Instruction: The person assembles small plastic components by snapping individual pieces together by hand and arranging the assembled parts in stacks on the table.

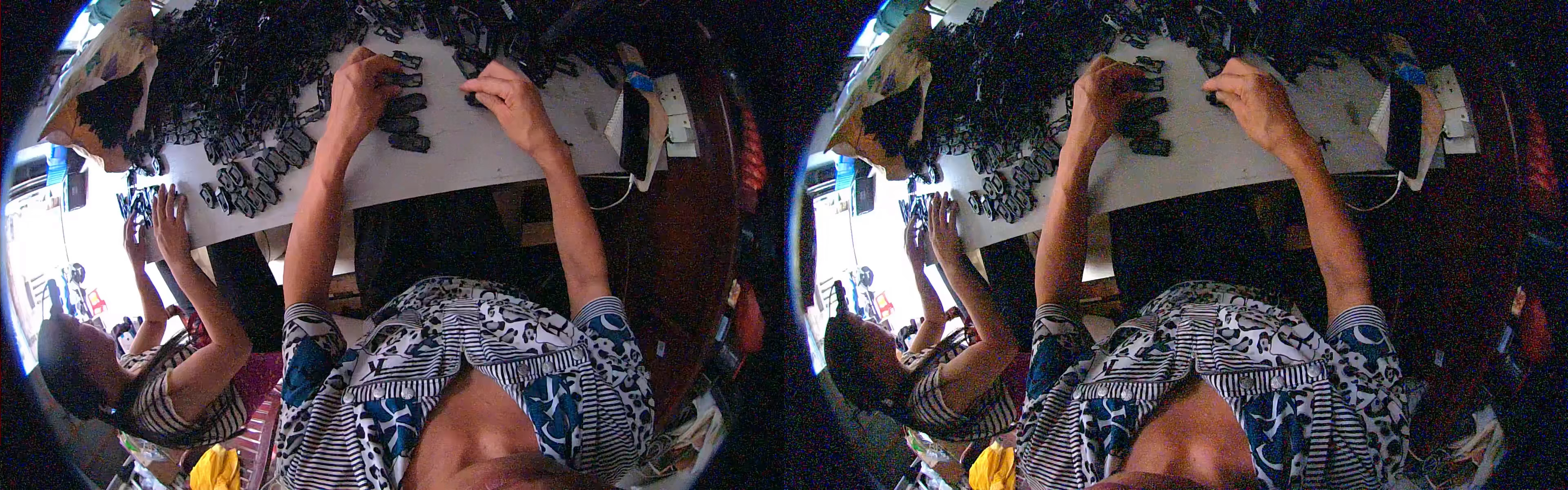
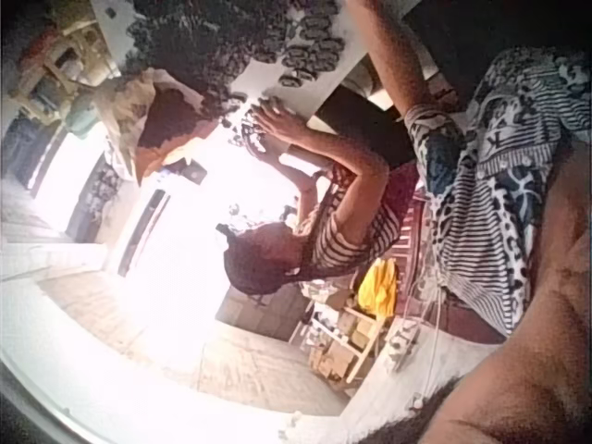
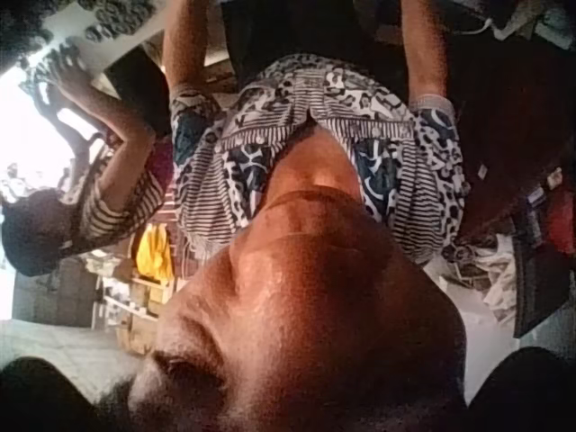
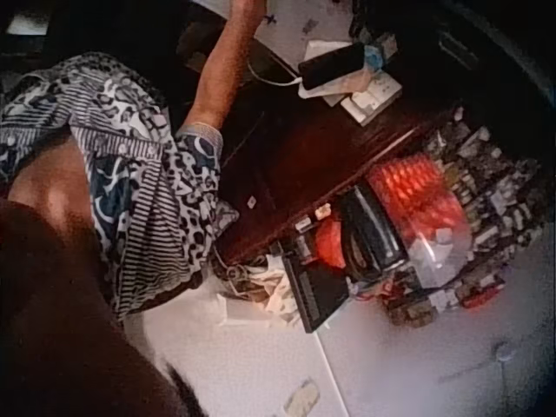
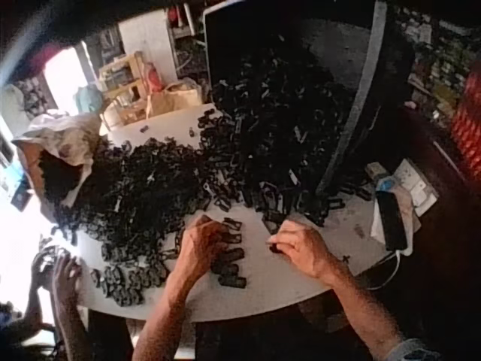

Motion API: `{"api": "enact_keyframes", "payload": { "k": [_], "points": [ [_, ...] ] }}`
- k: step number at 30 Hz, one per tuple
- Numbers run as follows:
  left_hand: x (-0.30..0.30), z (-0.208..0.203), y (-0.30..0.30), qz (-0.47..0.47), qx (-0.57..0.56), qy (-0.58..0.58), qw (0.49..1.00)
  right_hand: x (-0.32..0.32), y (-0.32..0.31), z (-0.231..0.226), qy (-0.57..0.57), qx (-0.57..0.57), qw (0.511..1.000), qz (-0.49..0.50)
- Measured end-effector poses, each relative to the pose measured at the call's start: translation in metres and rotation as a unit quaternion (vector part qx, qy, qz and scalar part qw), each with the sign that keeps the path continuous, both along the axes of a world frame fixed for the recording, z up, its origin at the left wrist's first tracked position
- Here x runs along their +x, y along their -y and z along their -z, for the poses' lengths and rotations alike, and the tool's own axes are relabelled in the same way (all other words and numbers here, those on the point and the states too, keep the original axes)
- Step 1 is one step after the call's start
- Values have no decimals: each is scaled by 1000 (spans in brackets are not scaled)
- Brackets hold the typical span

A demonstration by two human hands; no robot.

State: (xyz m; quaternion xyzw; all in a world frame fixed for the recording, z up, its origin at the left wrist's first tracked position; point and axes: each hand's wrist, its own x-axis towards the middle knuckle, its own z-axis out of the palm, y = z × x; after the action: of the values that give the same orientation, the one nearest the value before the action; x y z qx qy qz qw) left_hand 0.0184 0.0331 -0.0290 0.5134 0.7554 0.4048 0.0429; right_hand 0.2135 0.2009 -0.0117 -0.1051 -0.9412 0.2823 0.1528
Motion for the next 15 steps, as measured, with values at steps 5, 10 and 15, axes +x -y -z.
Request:
{"api": "enact_keyframes", "payload": {
  "k": [5, 10, 15],
  "points": [
    [0, 1, 0, -4, -1, 5, 1000, 2, 4, -7, -38, 53, 998, 23],
    [1, -3, 2, -6, 4, 11, 1000, 13, 6, -11, -34, 39, 998, 39],
    [1, -1, 1, -8, 4, 40, 999, 4, 12, -10, -57, 96, 993, 27]
  ]
}}
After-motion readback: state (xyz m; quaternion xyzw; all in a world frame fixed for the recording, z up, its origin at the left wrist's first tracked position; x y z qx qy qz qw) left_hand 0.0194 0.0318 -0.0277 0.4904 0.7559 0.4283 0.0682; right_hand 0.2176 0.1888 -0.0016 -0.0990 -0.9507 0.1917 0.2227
